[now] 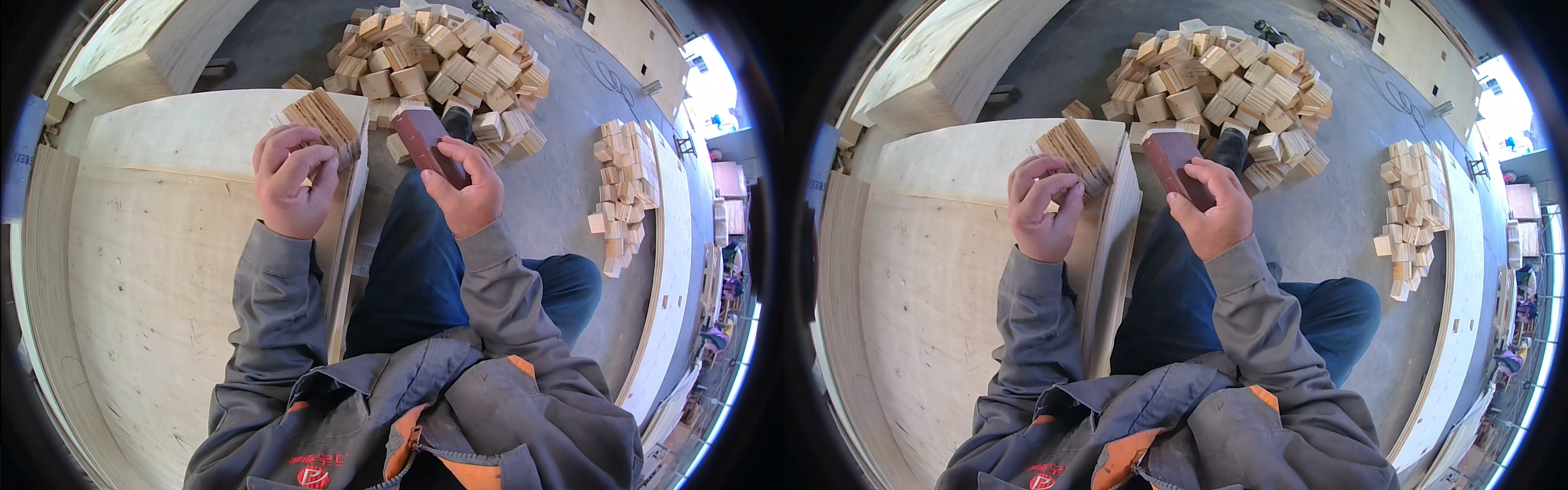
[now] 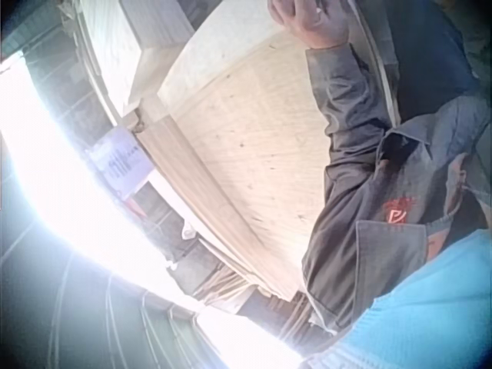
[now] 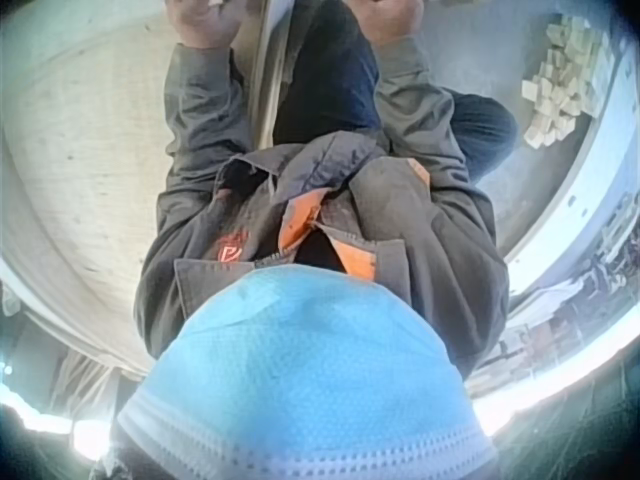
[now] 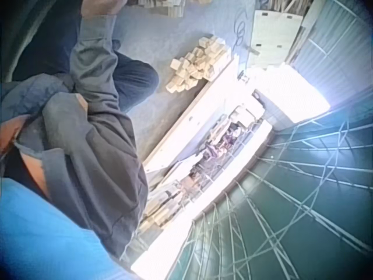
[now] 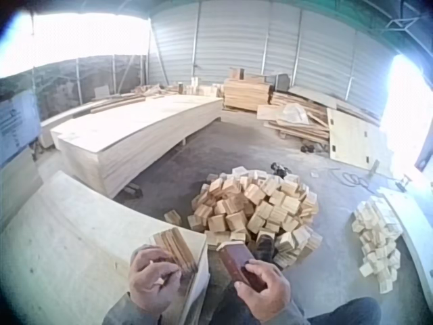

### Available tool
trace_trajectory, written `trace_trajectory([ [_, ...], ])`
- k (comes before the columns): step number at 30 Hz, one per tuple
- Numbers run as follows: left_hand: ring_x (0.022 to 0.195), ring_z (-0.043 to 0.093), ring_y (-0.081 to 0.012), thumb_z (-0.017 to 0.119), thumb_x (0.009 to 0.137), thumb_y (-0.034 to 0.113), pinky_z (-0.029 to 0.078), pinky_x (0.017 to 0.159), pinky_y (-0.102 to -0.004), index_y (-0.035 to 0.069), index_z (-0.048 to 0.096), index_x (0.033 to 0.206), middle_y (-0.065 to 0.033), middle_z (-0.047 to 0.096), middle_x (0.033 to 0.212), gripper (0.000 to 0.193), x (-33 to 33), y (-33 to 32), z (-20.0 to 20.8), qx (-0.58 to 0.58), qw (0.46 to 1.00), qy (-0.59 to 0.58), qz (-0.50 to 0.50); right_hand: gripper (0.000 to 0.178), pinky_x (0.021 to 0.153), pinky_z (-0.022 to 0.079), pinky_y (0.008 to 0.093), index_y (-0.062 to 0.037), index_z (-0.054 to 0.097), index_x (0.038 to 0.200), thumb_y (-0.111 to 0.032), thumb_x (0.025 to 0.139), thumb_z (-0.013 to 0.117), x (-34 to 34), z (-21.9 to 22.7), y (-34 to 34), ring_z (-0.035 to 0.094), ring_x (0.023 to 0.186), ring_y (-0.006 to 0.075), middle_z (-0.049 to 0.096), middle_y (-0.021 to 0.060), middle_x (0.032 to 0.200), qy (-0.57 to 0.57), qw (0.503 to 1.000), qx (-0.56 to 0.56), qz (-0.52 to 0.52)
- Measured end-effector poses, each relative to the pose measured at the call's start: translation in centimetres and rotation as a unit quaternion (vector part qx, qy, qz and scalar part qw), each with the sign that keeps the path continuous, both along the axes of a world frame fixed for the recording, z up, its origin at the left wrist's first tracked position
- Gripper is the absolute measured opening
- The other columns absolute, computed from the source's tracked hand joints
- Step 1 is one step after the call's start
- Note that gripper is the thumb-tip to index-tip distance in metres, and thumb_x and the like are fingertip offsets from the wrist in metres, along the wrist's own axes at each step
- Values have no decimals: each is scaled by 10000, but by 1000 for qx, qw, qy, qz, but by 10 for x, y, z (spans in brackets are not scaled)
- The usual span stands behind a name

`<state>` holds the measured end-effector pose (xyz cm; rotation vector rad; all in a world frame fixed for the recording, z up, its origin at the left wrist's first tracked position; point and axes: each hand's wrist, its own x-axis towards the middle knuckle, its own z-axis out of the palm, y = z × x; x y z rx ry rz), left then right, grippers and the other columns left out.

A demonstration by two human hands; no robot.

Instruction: The person sits on the floor and sands small wooden blocks one at a time using a sanding block. They repeatedly pick up blocks from a pile, sand multiple faces, and place the finished blocks into a separate pile.

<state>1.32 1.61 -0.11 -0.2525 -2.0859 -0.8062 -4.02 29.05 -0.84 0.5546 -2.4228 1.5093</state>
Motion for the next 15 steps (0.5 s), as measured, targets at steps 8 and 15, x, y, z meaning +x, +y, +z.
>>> trace_trajectory([
  [8, 1256, 653, -309, 854, 845, -70, 622, 916, -378, 51, 815, 1086, -116, 735, 1212, 273, 1, 1, -1, 15, 1000, -15, -12, 477, 1091, 586, 420, -25, 764, 1290, -164, 859, 911, 0, 0, 0, 728, 1271, 333, 732, 188, 1401, -5, 1000, 0, 0],
  [15, 1403, 572, -365, 952, 820, 99, 485, 1198, -461, 29, 613, 1513, -191, 603, 1508, 774, 3, -2, 1, 26, 999, -27, 8, 485, 1088, 579, 425, -38, 762, 1308, -162, 863, 912, 2, 8, -7, 719, 1274, 341, 728, 191, 1405, 18, 1000, -22, 9],
])
